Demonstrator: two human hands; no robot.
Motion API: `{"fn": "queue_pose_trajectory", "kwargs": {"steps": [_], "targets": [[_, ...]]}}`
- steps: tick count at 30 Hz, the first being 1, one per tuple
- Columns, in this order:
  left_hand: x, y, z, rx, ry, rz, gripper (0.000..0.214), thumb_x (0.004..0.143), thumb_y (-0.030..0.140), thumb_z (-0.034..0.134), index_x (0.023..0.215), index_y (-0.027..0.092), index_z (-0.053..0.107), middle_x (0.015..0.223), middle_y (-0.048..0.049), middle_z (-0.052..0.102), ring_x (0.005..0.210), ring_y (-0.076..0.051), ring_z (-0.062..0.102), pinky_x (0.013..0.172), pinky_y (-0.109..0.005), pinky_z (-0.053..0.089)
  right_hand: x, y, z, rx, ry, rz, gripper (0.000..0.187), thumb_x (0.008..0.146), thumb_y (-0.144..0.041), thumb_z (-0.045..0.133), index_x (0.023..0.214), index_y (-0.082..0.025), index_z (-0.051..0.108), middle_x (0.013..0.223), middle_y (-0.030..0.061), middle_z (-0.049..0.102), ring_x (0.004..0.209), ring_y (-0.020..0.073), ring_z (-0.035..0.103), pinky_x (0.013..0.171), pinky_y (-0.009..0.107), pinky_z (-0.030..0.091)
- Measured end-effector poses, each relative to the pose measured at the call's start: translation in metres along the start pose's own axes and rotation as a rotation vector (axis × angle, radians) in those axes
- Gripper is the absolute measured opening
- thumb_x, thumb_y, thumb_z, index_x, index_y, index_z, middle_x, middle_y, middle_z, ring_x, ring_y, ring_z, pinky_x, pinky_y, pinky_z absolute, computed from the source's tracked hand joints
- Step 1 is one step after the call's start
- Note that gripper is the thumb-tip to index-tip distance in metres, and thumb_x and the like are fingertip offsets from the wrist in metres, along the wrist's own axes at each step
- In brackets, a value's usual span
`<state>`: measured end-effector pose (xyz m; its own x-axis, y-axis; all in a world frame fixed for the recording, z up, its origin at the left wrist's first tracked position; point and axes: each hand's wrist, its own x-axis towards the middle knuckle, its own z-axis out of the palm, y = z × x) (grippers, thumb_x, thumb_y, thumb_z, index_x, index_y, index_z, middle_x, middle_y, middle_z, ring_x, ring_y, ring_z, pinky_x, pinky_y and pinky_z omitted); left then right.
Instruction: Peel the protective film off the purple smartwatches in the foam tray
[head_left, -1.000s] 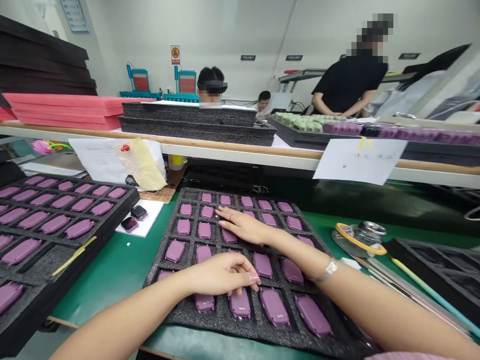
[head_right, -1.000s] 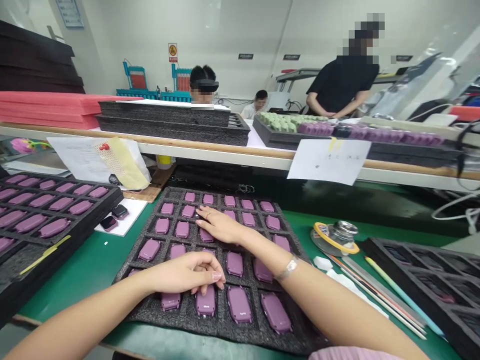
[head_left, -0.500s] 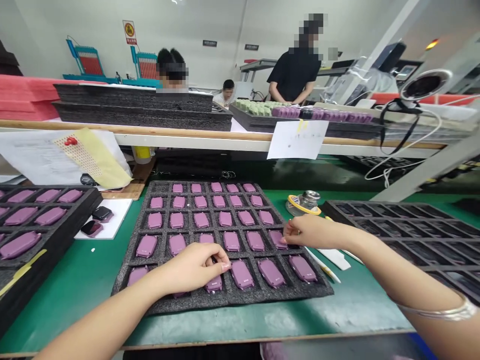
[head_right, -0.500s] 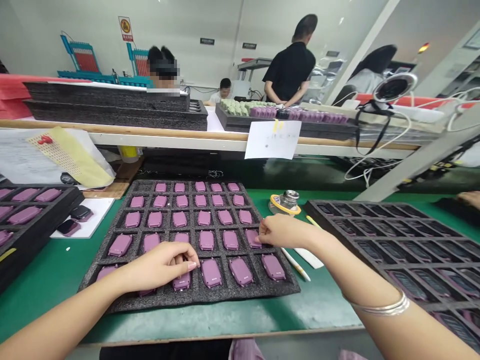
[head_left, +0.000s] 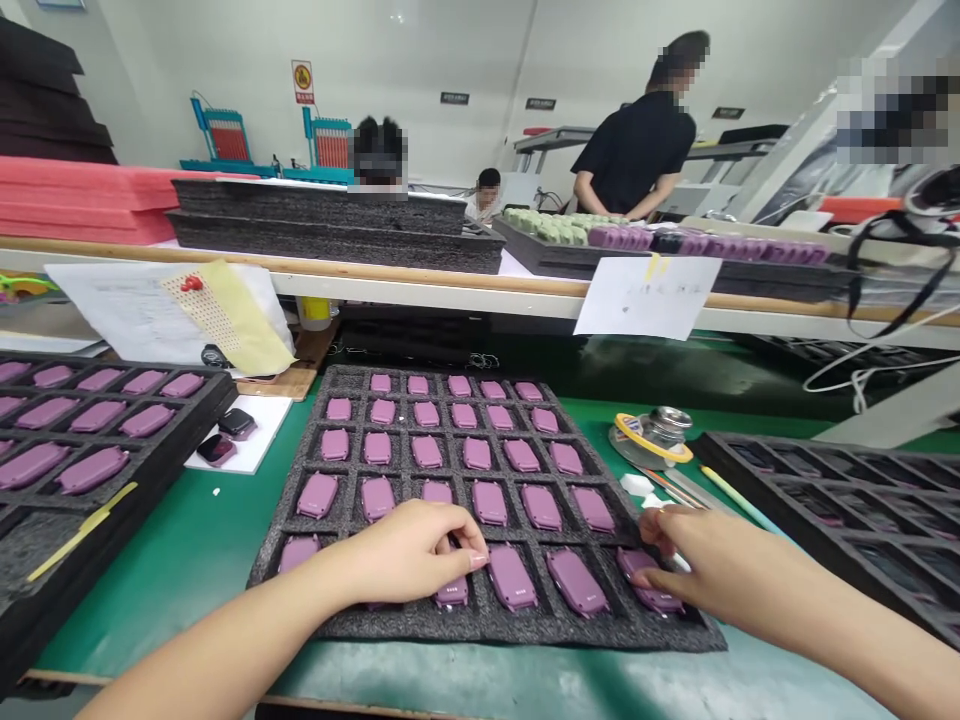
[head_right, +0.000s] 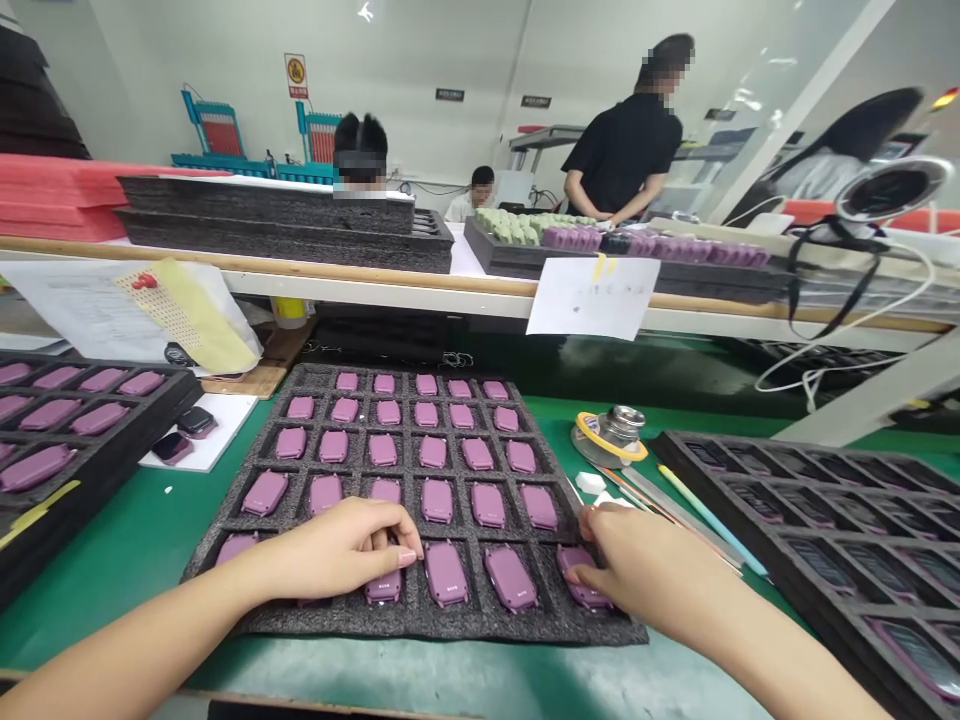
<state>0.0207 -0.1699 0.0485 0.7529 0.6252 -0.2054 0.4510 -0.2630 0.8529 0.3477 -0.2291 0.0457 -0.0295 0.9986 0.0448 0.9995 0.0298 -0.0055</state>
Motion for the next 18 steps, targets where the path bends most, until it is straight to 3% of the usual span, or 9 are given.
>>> {"fn": "queue_pose_trajectory", "kwargs": {"steps": [3,6,13,18], "targets": [[0.000,-0.001,0.000,0.009,0.006,0.011,0.022,0.091,0.035,0.056,0.096,0.018,0.070,0.083,-0.0021,0.067,0.069,-0.015,0.058,0.064,-0.024,0.042,-0.004,0.003,0.002,0.020,-0.085,-0.028,0.012,0.076,-0.024,0.069,0.069,-0.027,0.061,0.076,0.0109,0.074,0.070,0.0326,0.071,0.062,0.043,0.050],[0.000,-0.001,0.001,0.014,0.010,0.016,0.022,0.091,0.035,0.057,0.096,0.018,0.070,0.079,-0.0013,0.067,0.068,-0.014,0.058,0.065,-0.024,0.043,-0.004,0.002,0.000,0.035,-0.198,0.035,0.001,0.081,-0.027,0.063,0.080,-0.027,0.062,0.091,0.0135,0.075,0.082,0.0349,0.071,0.073,0.047,0.052],[-0.002,0.000,0.000,0.046,0.017,0.028,0.019,0.089,0.033,0.059,0.096,0.019,0.070,0.080,-0.0005,0.067,0.068,-0.013,0.059,0.063,-0.022,0.042,0.001,-0.007,-0.008,0.069,-0.431,0.036,0.016,0.074,-0.027,0.061,0.088,-0.024,0.065,0.093,0.0074,0.072,0.079,0.0288,0.068,0.076,0.040,0.046],[-0.001,-0.002,0.001,0.069,0.028,0.031,0.020,0.089,0.033,0.059,0.096,0.019,0.071,0.083,-0.0010,0.069,0.069,-0.013,0.058,0.063,-0.022,0.041,0.011,-0.014,-0.018,0.125,-0.539,0.013,0.018,0.058,-0.013,0.061,0.072,-0.022,0.055,0.081,0.0051,0.068,0.079,0.0282,0.068,0.068,0.034,0.046]]}}
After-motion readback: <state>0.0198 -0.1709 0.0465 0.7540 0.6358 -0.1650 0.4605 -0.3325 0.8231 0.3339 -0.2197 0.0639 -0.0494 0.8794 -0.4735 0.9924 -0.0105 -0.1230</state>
